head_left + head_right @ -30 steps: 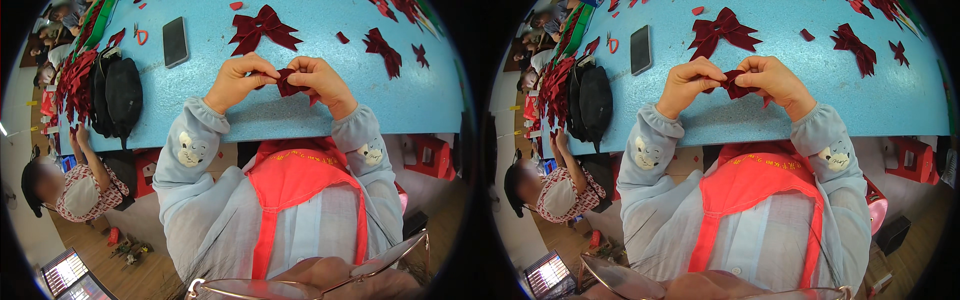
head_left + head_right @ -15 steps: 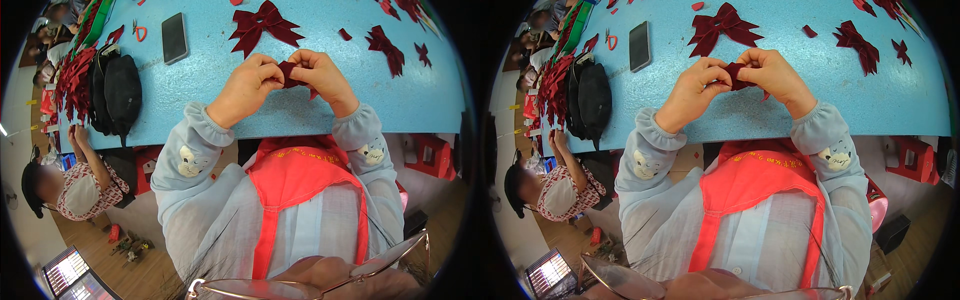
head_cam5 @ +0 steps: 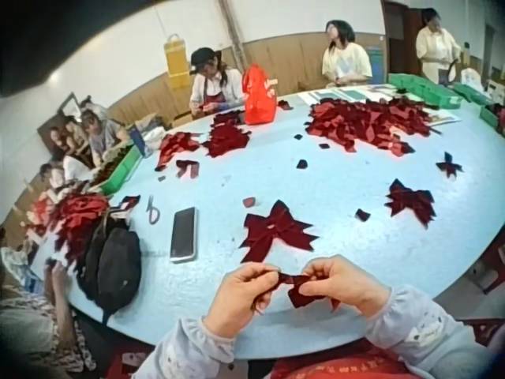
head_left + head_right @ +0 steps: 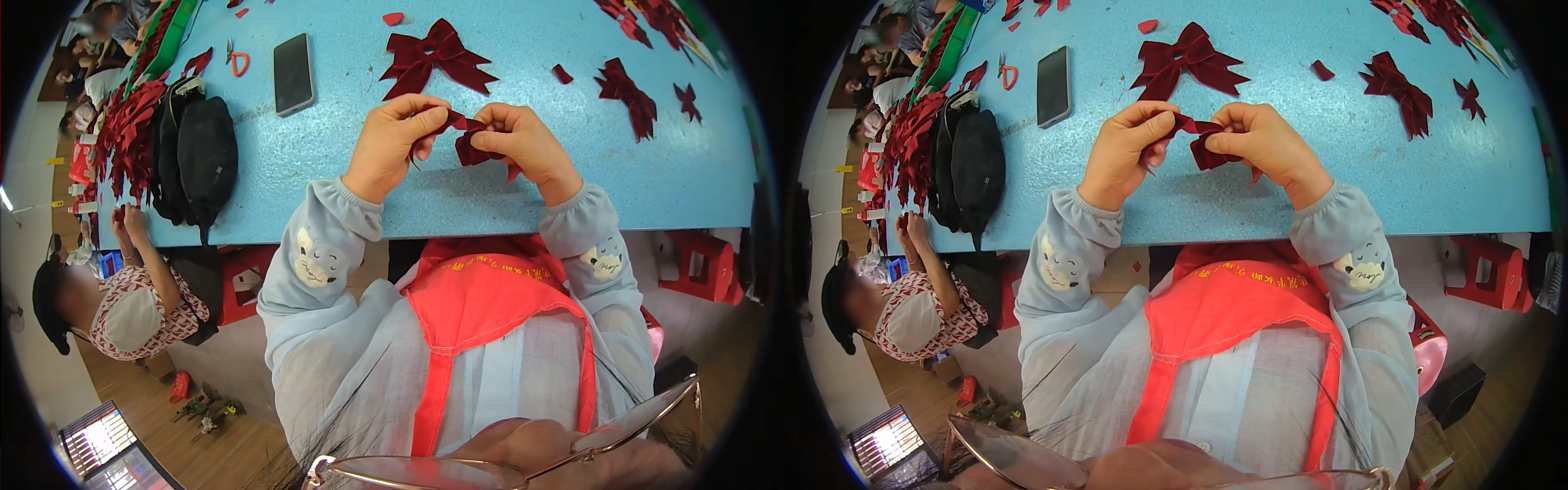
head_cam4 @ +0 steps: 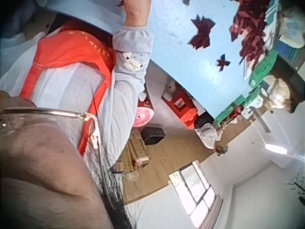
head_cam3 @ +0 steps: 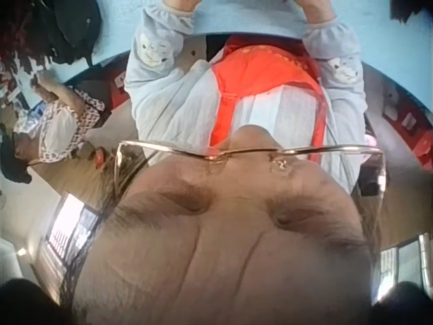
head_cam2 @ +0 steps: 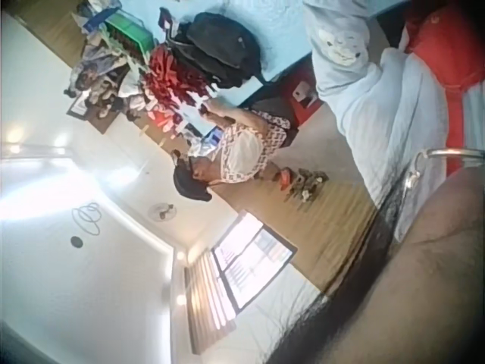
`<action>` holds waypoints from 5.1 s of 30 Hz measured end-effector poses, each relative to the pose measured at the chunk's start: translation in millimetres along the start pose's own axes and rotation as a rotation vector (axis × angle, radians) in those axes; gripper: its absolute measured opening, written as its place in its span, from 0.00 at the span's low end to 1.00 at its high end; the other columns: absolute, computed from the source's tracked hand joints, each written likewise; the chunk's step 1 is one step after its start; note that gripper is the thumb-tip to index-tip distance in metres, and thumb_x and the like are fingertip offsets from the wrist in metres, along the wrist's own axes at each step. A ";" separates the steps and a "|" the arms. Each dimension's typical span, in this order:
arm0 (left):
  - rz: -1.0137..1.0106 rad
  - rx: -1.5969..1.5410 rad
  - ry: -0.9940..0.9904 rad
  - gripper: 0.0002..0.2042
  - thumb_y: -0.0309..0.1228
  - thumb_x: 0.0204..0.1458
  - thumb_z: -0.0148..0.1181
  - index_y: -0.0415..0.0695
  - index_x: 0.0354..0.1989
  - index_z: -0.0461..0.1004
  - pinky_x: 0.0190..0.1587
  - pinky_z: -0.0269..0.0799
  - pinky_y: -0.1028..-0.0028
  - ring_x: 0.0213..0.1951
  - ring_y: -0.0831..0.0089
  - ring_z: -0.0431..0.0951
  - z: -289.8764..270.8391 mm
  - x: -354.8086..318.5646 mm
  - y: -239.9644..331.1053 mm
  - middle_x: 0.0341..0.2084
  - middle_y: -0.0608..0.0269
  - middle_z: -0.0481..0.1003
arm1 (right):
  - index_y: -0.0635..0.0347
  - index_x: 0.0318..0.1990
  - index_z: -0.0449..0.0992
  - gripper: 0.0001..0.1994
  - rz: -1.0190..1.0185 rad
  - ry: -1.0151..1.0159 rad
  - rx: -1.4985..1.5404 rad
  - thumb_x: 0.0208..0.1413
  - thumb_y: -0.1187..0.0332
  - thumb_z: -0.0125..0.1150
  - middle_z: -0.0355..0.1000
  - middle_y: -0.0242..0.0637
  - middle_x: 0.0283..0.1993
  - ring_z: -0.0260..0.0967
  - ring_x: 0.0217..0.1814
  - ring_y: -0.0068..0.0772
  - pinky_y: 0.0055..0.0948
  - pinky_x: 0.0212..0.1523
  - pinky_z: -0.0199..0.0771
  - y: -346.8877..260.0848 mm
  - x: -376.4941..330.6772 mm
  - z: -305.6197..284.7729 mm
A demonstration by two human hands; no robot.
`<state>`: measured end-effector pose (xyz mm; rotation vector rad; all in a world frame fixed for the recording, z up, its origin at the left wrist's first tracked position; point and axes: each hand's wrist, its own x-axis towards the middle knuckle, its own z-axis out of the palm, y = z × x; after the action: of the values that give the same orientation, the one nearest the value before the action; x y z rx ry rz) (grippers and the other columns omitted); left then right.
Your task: Making a decorative bow by folding red ribbon.
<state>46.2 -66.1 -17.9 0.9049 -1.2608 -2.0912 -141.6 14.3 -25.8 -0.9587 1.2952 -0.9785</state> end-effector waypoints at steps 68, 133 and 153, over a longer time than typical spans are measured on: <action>-0.190 -0.156 -0.285 0.08 0.29 0.57 0.48 0.42 0.43 0.66 0.21 0.72 0.88 0.29 0.80 0.78 -32.7 45.6 0.0 0.37 0.61 0.73 | 0.60 0.46 0.67 0.21 -0.123 -0.236 -0.096 0.41 0.76 0.61 0.62 0.19 0.25 0.56 0.27 0.11 0.13 0.27 0.56 -0.6 13.8 -0.8; -0.033 0.001 -0.217 0.08 0.25 0.52 0.53 0.39 0.39 0.72 0.30 0.71 0.80 0.34 0.75 0.76 -0.9 45.5 30.9 0.34 0.62 0.74 | 0.64 0.33 0.72 0.05 -0.576 0.156 -0.450 0.47 0.76 0.56 0.69 0.30 0.26 0.64 0.27 0.18 0.18 0.27 0.64 4.5 13.6 -24.3; 0.965 1.226 -0.351 0.08 0.17 0.42 0.56 0.41 0.32 0.76 0.25 0.70 0.79 0.33 0.77 0.76 30.1 36.4 36.8 0.34 0.66 0.75 | 0.63 0.33 0.72 0.04 -0.752 0.550 -0.435 0.48 0.76 0.57 0.71 0.32 0.29 0.67 0.29 0.19 0.18 0.29 0.67 12.6 18.9 -20.0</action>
<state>3.6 -91.6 15.6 0.1508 -2.5371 -0.5975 -160.6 -0.1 -44.4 -1.6570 1.6796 -1.6563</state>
